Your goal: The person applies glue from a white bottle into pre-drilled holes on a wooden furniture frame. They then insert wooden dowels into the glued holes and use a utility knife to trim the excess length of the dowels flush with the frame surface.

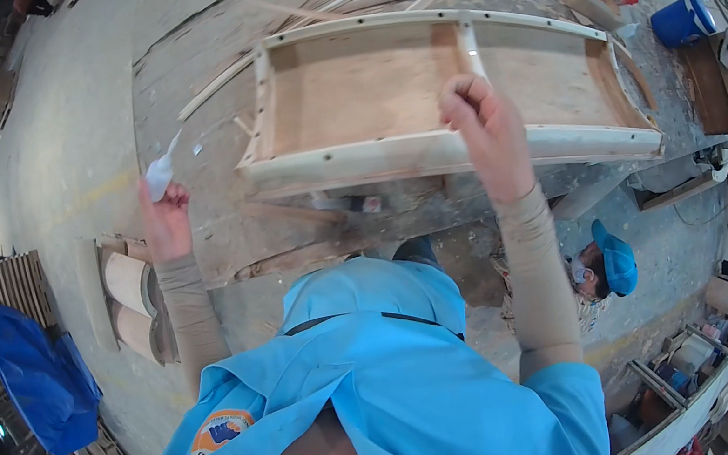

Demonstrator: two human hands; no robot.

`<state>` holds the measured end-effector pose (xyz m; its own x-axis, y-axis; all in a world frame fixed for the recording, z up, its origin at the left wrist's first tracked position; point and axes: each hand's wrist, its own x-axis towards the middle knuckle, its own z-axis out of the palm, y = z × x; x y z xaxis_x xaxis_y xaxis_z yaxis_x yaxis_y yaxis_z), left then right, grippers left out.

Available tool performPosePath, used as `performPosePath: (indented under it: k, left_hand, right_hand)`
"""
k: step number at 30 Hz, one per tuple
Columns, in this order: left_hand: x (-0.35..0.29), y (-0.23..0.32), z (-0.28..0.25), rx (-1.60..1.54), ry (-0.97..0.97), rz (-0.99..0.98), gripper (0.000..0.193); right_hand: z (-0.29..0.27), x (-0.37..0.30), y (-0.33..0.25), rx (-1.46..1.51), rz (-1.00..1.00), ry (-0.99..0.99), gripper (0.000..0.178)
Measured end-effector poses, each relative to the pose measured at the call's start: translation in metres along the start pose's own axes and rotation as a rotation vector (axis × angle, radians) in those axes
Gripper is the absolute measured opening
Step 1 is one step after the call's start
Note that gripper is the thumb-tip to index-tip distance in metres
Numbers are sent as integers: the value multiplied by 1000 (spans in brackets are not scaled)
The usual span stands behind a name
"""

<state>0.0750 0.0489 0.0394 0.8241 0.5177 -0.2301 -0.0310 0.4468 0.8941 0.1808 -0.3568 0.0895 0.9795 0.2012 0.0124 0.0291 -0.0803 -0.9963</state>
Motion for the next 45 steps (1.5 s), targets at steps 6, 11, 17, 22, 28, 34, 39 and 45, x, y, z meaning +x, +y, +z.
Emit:
performPosePath:
  k: [6, 11, 17, 22, 28, 34, 39, 45]
  left_hand:
    - [-6, 7, -50, 1, -50, -38, 38]
    - [-12, 12, -73, 5, -84, -64, 38]
    - [-14, 15, -80, 5, -121, -61, 38]
    - [-15, 12, -91, 13, -113, -54, 38]
    - [-15, 11, -99, 10, -84, -69, 37]
    - [-17, 10, -88, -5, -80, -78, 37]
    - [-17, 8, -88, -3, -108, -72, 35]
    - [-18, 7, -85, 26, -111, -96, 38]
  right_hand:
    - [119, -44, 12, -167, -152, -42, 6]
    - [180, -49, 22, -358, -318, -1, 5]
    - [212, -46, 38, -605, -453, 48, 8]
    - [217, -49, 35, -772, -557, 72, 9]
    - [213, -46, 38, -775, -654, 30, 9]
    - [212, -46, 38, -773, -703, 11, 7]
    - [215, -46, 39, -792, -713, 29, 12]
    - [216, -47, 46, -837, -752, 30, 11]
